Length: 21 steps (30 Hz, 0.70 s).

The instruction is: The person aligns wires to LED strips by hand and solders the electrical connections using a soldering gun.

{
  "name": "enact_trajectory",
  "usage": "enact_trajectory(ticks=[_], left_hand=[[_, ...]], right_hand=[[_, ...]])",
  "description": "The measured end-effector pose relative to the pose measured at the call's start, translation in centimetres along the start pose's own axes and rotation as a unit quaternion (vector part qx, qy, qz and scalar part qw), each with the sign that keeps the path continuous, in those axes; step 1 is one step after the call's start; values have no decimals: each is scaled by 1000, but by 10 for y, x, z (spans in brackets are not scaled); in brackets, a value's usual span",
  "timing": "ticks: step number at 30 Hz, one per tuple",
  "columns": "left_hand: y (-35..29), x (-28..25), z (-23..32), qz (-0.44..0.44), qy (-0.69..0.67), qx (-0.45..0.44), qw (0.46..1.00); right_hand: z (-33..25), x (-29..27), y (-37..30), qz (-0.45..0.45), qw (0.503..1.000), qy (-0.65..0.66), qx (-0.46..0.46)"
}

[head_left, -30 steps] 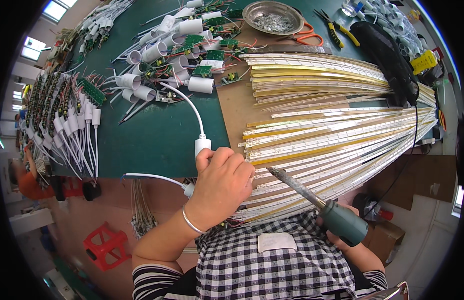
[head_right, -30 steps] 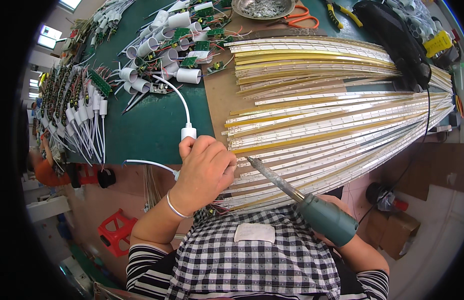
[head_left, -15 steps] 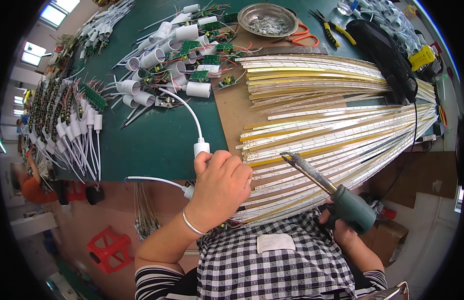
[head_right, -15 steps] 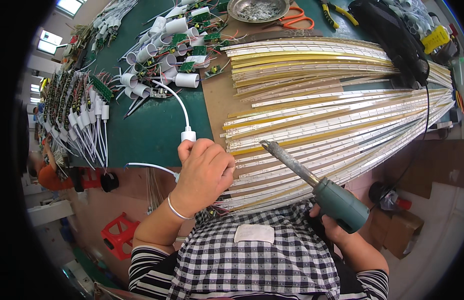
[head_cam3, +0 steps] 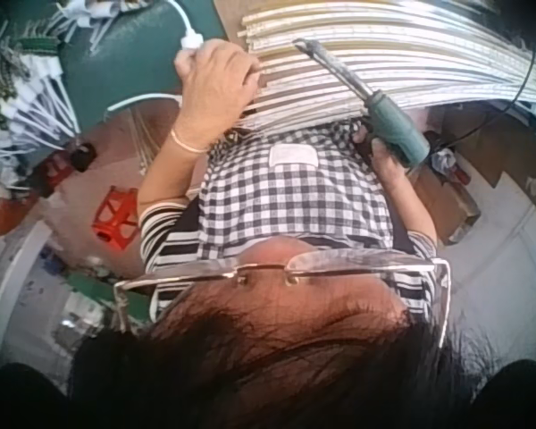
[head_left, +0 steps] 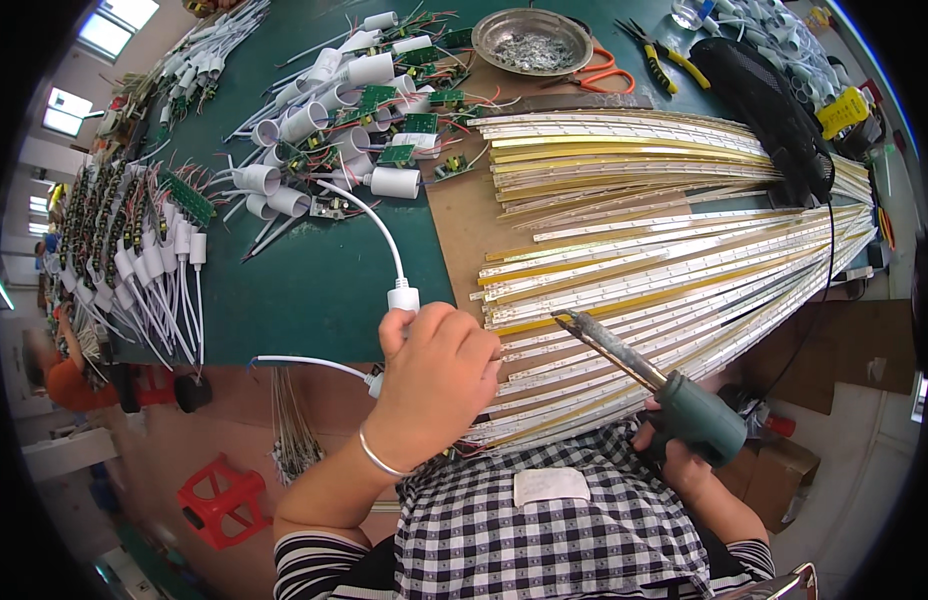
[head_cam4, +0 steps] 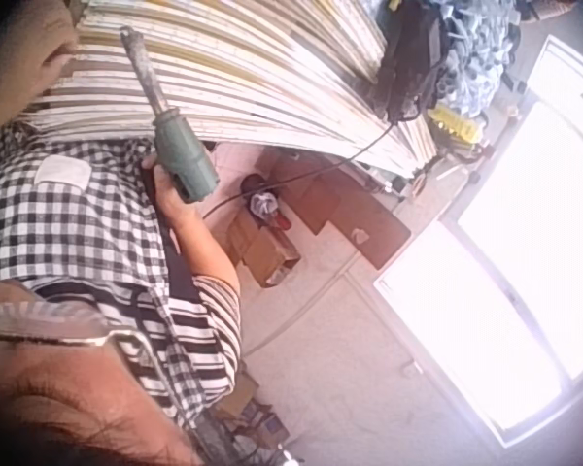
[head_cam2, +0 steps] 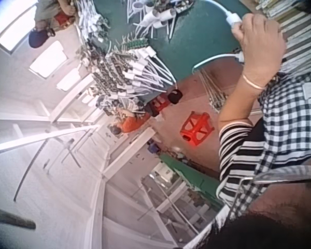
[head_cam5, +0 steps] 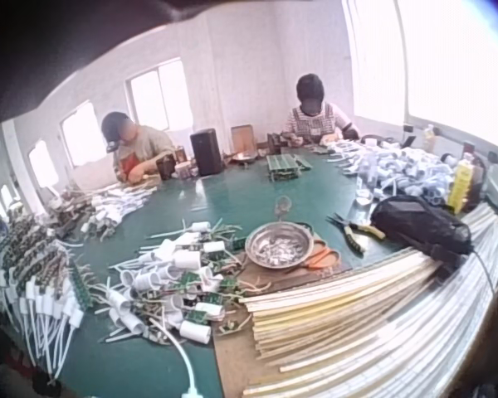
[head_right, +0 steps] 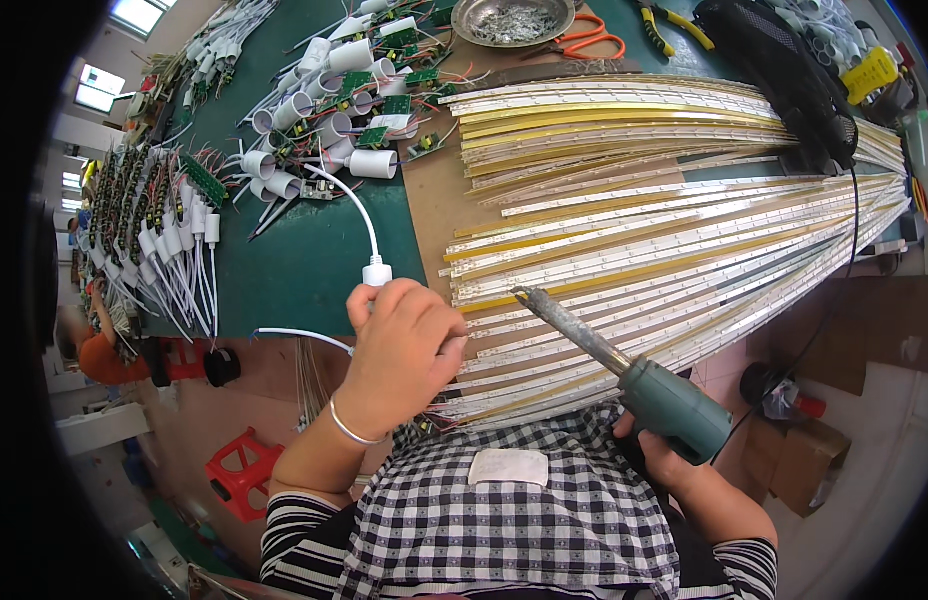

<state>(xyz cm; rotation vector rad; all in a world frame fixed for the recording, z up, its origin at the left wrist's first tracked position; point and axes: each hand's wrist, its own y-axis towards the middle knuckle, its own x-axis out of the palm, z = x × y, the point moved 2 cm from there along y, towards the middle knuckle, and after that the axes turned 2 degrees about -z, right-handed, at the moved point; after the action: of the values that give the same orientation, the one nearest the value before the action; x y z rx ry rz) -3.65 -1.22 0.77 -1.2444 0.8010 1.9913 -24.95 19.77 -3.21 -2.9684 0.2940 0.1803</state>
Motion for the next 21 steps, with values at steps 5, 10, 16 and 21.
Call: enact_trajectory(ticks=[5, 10, 16, 21], left_hand=[[12, -29, -40, -3, 5, 32, 999], [-8, -31, -70, -30, 38, 78, 996], [-31, -49, -52, -116, 1, 31, 993], [-20, -54, -74, 16, 62, -4, 998]], right_hand=[[-1, 0, -1, 14, 1000, 19, -7], [4, -2, -2, 11, 999, 40, -12], [10, -6, -4, 21, 998, 62, -11], [6, -5, -1, 22, 994, 106, 15]])
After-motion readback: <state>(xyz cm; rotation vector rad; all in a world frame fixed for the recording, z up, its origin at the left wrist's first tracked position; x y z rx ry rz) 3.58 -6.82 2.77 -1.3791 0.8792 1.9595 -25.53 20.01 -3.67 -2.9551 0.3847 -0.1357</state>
